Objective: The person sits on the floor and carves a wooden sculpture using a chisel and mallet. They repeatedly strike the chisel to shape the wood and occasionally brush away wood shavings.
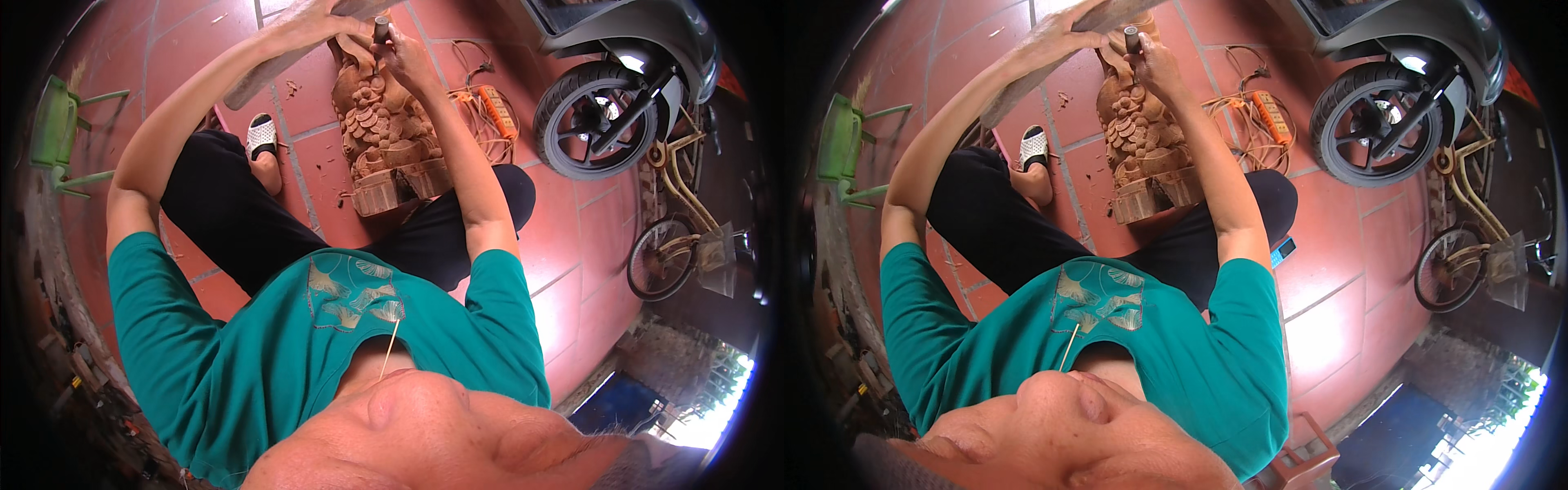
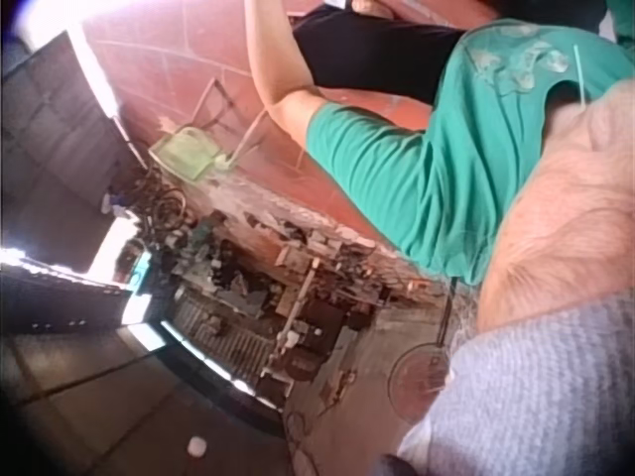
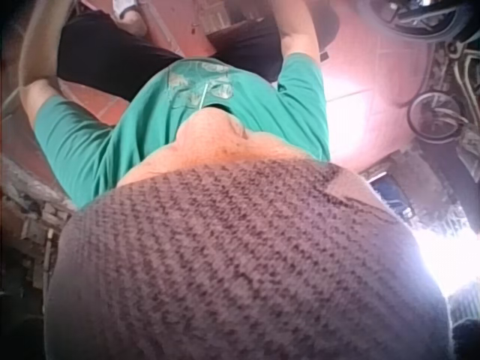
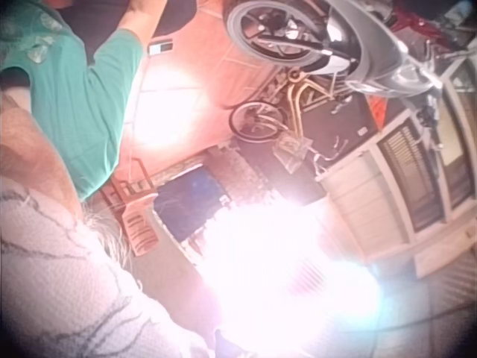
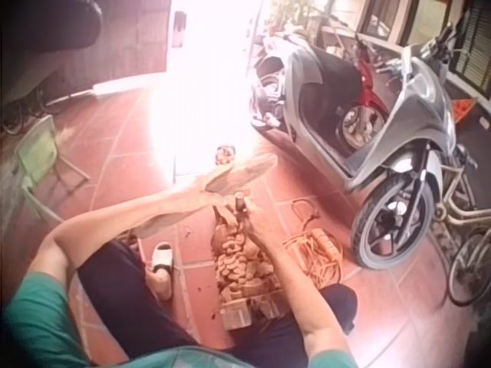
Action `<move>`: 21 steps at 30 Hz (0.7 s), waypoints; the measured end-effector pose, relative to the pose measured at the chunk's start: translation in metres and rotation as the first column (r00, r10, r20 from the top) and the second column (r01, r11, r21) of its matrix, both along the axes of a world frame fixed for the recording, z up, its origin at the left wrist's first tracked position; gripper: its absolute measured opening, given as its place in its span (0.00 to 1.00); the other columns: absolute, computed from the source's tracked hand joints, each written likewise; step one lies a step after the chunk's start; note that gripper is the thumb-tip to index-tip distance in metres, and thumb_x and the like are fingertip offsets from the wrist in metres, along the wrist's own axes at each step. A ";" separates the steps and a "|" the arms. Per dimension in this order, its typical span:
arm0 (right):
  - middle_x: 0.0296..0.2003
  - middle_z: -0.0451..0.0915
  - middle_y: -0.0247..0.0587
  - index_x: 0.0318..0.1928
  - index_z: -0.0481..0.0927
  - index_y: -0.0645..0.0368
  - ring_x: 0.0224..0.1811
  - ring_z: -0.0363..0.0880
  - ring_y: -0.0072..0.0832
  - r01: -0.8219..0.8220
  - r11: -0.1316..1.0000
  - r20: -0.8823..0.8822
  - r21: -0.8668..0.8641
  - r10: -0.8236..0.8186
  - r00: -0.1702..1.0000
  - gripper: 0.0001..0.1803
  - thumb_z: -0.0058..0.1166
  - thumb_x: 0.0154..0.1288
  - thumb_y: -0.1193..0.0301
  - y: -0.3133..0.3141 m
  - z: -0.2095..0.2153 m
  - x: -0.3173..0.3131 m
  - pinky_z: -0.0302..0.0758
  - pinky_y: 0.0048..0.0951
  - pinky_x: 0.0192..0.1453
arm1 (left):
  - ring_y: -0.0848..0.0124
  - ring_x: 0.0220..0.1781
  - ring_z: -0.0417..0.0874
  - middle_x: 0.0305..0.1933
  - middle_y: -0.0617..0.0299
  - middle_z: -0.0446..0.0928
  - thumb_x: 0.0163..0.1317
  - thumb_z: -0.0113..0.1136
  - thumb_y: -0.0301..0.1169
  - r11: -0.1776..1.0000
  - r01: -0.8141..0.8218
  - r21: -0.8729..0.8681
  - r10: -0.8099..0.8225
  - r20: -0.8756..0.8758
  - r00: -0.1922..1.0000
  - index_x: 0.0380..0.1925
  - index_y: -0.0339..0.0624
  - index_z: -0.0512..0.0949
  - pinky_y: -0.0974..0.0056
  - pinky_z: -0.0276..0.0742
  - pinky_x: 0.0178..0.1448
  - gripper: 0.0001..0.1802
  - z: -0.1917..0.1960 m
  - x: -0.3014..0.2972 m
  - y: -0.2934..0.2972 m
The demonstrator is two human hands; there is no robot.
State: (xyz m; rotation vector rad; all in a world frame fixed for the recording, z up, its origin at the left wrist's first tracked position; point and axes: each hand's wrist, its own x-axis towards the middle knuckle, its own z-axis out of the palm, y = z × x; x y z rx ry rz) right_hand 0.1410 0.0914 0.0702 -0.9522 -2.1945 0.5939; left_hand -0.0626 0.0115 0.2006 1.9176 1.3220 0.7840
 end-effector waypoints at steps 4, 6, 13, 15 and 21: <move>0.33 0.81 0.51 0.41 0.72 0.58 0.38 0.81 0.51 0.011 1.000 -0.013 -0.027 -0.011 1.000 0.15 0.63 0.62 0.67 -0.001 -0.003 -0.004 0.74 0.46 0.42 | 0.57 0.70 0.69 0.71 0.47 0.64 0.59 0.64 0.42 0.993 -0.085 0.087 0.102 -0.210 0.972 0.75 0.49 0.56 0.55 0.64 0.72 0.45 -0.018 -0.002 -0.005; 0.33 0.82 0.50 0.41 0.73 0.58 0.38 0.81 0.50 -0.010 0.998 -0.076 -0.069 0.005 0.997 0.14 0.64 0.62 0.66 -0.003 -0.004 -0.002 0.74 0.45 0.43 | 0.56 0.68 0.72 0.70 0.47 0.68 0.58 0.64 0.45 0.991 0.001 0.132 0.033 -0.258 0.966 0.74 0.51 0.58 0.54 0.63 0.73 0.45 -0.034 -0.017 0.005; 0.38 0.83 0.41 0.45 0.75 0.62 0.39 0.84 0.25 0.077 0.984 -0.227 -0.161 -0.113 0.967 0.11 0.61 0.67 0.71 0.021 -0.037 0.029 0.79 0.29 0.39 | 0.56 0.73 0.66 0.72 0.47 0.63 0.59 0.64 0.44 0.996 0.069 0.055 -0.063 -0.117 0.991 0.75 0.50 0.55 0.54 0.61 0.75 0.46 -0.022 -0.003 -0.002; 0.39 0.83 0.43 0.45 0.75 0.62 0.40 0.84 0.28 0.080 0.996 -0.169 -0.038 -0.085 0.982 0.10 0.60 0.67 0.72 0.012 -0.028 0.023 0.79 0.33 0.40 | 0.55 0.76 0.60 0.77 0.46 0.51 0.62 0.64 0.38 0.948 0.282 -0.147 -0.219 0.341 0.914 0.76 0.44 0.47 0.55 0.59 0.76 0.48 -0.011 0.000 -0.004; 0.33 0.84 0.50 0.41 0.77 0.61 0.34 0.84 0.47 0.104 0.990 -0.137 -0.097 -0.117 0.984 0.10 0.63 0.61 0.74 -0.021 -0.008 0.017 0.76 0.41 0.39 | 0.54 0.77 0.59 0.79 0.45 0.45 0.65 0.63 0.34 0.951 0.307 -0.043 -0.254 0.459 0.851 0.77 0.40 0.40 0.54 0.57 0.77 0.50 -0.007 0.000 -0.001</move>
